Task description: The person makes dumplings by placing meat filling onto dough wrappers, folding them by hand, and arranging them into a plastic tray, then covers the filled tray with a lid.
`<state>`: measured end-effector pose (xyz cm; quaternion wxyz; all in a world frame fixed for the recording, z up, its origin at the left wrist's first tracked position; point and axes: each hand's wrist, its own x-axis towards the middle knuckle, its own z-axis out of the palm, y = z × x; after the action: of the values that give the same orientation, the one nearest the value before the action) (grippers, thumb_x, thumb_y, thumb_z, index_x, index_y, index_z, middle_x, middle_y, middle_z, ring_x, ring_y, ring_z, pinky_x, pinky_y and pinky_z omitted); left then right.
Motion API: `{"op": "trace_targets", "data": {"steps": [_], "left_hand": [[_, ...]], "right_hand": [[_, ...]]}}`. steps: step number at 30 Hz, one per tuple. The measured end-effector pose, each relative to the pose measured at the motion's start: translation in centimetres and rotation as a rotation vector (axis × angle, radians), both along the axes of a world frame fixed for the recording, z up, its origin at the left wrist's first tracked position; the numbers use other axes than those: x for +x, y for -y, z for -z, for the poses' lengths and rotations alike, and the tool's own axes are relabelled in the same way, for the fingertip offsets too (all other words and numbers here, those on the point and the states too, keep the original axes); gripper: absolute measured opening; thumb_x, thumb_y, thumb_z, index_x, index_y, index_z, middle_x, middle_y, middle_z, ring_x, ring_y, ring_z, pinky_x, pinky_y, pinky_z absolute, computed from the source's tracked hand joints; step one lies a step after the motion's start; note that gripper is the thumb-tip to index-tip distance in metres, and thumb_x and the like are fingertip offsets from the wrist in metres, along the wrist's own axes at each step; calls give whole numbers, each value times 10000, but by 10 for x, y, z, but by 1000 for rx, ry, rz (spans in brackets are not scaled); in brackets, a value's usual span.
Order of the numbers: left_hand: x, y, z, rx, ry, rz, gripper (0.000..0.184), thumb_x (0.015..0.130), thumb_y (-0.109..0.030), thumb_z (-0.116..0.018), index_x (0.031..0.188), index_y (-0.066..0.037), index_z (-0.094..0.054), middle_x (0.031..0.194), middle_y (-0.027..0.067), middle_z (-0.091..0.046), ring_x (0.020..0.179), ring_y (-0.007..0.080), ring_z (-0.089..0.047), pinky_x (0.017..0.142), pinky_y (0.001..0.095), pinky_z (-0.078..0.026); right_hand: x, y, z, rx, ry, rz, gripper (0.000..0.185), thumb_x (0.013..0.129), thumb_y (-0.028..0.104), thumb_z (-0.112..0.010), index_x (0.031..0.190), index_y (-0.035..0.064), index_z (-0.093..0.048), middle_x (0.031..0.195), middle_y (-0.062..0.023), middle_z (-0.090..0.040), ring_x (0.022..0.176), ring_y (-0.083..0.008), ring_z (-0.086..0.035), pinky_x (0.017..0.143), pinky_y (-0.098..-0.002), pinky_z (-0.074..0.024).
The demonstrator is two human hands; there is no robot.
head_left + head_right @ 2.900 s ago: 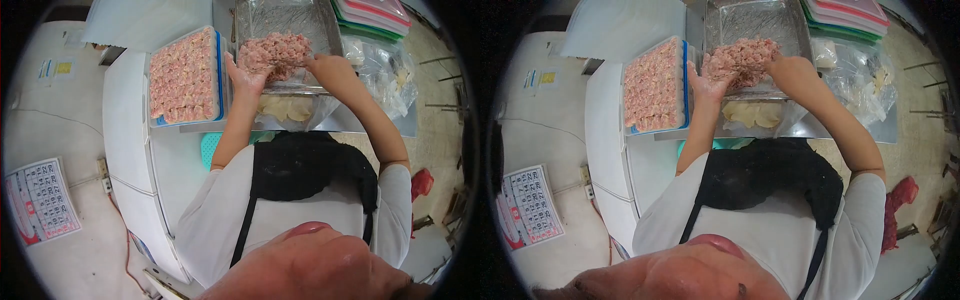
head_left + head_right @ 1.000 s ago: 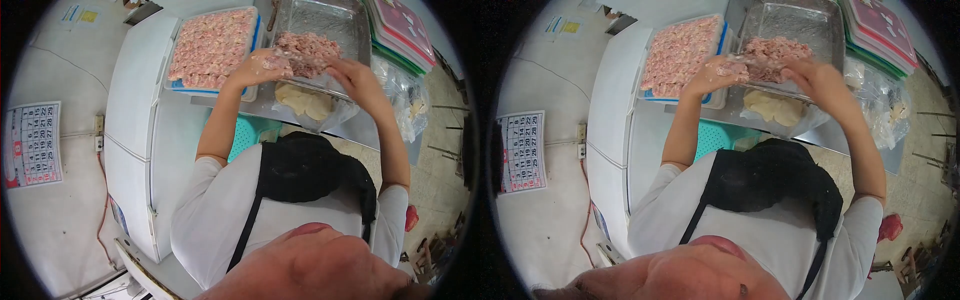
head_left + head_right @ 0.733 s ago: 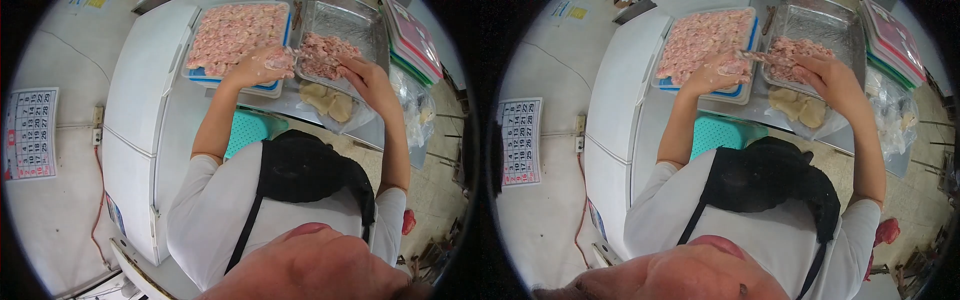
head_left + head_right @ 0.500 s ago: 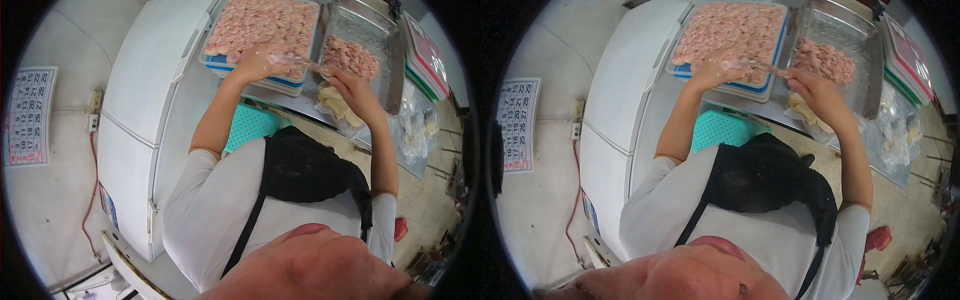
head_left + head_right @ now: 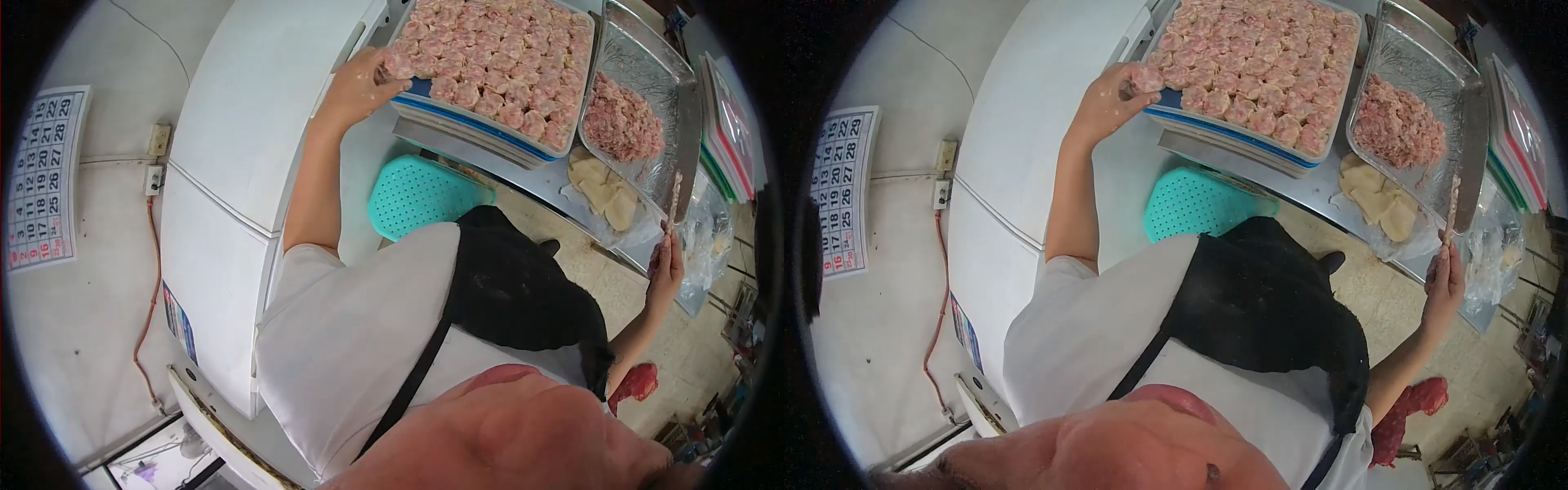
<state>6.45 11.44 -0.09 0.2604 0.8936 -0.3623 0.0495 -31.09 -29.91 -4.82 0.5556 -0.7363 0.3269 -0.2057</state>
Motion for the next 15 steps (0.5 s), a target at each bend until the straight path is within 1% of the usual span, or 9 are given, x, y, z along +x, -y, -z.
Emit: {"op": "trace_targets", "data": {"steps": [1, 4, 7, 10, 12, 15], "left_hand": [[1, 3, 0, 50, 69, 23, 563, 738, -282, -728, 1211, -42, -539, 1080, 178, -598, 944, 326, -600, 796, 392, -489], [0, 13, -7, 112, -180, 18, 643, 743, -285, -718, 1295, -64, -473, 1057, 196, -610, 944, 360, -592, 815, 405, -478], [10, 21, -7, 168, -211, 65, 723, 765, -202, -709, 1400, -137, -370, 1238, 137, -572, 1067, 344, -569, 899, 376, -464], [21, 28, 5, 193, -91, 183, 718, 765, -245, -675, 1395, -95, -365, 1073, 218, -620, 925, 376, -594, 836, 412, -467], [21, 26, 2, 218, -202, 228, 675, 794, -217, -629, 1400, -98, -358, 1139, 224, -593, 983, 372, -582, 861, 406, -463], [15, 15, -8, 216, -350, 208, 600, 836, -191, -550, 1399, -100, -363, 1212, 217, -559, 1067, 359, -556, 891, 399, -457]], "right_hand": [[0, -4, -2, -12, -6, 0, 351, 973, 243, -508, 1248, 34, -565, 669, 80, -426, 534, 8, -332, 458, -161, -230], [4, -10, -5, -6, 13, 18, 354, 977, 251, -498, 1251, 35, -561, 667, 82, -426, 530, 9, -334, 455, -161, -235], [10, -14, -11, -23, 27, 22, 354, 981, 250, -490, 1254, 37, -557, 662, 83, -421, 527, 9, -332, 451, -163, -237], [18, -16, -15, -33, 39, -11, 353, 983, 244, -483, 1260, 37, -551, 657, 83, -414, 525, 7, -330, 452, -165, -238], [20, -16, -13, -25, 52, -44, 352, 984, 241, -480, 1263, 37, -549, 654, 83, -406, 525, 5, -326, 453, -167, -236], [17, -13, -10, -13, 64, -83, 352, 984, 239, -478, 1263, 36, -550, 649, 83, -392, 526, 1, -318, 455, -169, -231]]}}
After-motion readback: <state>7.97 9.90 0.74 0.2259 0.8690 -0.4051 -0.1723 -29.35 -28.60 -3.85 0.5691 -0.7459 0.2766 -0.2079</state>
